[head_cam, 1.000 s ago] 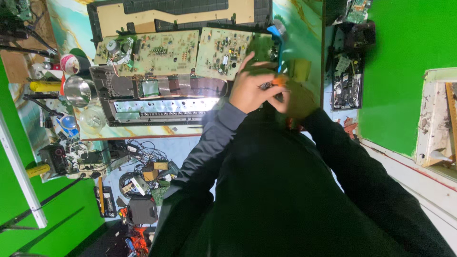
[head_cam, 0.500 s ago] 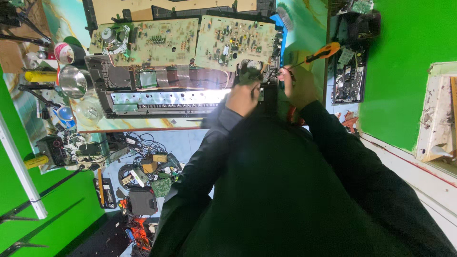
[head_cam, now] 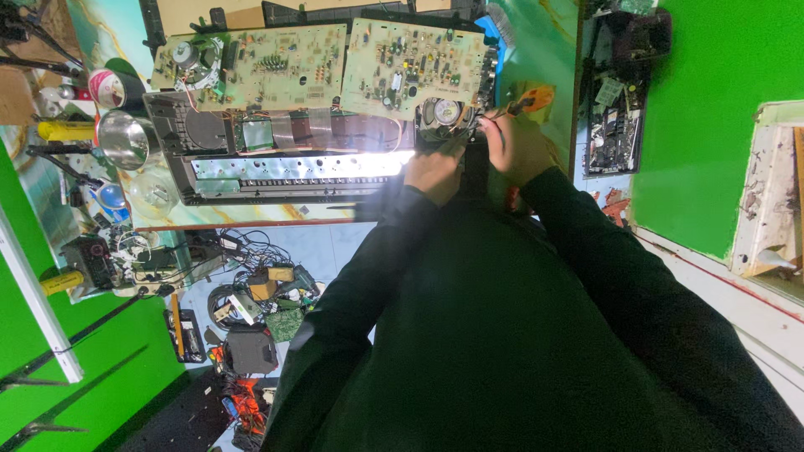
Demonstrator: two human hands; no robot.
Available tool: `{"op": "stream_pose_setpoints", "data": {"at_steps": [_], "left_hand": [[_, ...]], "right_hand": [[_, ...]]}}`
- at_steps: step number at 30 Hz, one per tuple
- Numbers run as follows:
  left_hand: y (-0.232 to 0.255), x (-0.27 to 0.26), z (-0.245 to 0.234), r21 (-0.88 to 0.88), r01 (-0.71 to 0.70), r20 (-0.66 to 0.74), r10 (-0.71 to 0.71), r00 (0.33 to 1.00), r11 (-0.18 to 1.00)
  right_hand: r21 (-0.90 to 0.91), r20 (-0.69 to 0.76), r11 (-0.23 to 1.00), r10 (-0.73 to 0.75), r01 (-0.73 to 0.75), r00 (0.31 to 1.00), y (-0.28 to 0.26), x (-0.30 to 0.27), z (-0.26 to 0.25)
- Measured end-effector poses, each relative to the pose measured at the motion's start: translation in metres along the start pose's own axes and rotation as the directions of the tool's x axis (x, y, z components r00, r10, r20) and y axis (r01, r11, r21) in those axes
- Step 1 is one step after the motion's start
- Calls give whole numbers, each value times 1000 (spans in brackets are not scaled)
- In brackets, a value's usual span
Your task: The person disassembles an electronic device on a workbench, using a screwdriver to remove screws and a brush to clean internal components. They handle circuit boards, speakers, and screws, placing removed screws into a small metal bowl.
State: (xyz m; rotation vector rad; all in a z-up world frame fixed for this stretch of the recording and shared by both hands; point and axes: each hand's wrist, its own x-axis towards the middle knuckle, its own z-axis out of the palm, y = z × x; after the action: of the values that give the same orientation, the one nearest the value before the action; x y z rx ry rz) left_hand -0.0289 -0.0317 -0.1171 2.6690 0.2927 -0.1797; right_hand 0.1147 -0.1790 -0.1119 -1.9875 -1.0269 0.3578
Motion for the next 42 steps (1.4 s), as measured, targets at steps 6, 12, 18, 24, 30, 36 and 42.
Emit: {"op": "stream_pose_setpoints", "data": {"at_steps": [6,12,18,24,30,36,42], "left_hand": [[-4,2,10,35,2,14,-3,1000,999],[-7,-2,13,45,-16,-30,17,999,999],[-12,0,19,96,5,68,-12,998,995],[-15,-1,26,84,4,6,-5,1000,996],[-24,-1,45,142,-1,87,-11,996,990],[-6,-7,8,-72,-62,-174,49,984,995],[7,-6,-22,-396,40,-318,-178,931,917]], "right_hand": [[-56,-64,997,-65,61,996,4,-3,4],[38,-25,999,16,-15,1000,0,3,-4],[92,-54,994,71,-66,996,-8,1,-7],[47,50,996,78,-80,996,-4,2,-3],[91,-111,996,11,-1,994,-17,1,-10],[79,-40,995,62,-59,997,-27,2,-23],[176,-89,980,108,-91,990,-53,-3,-34]]}}
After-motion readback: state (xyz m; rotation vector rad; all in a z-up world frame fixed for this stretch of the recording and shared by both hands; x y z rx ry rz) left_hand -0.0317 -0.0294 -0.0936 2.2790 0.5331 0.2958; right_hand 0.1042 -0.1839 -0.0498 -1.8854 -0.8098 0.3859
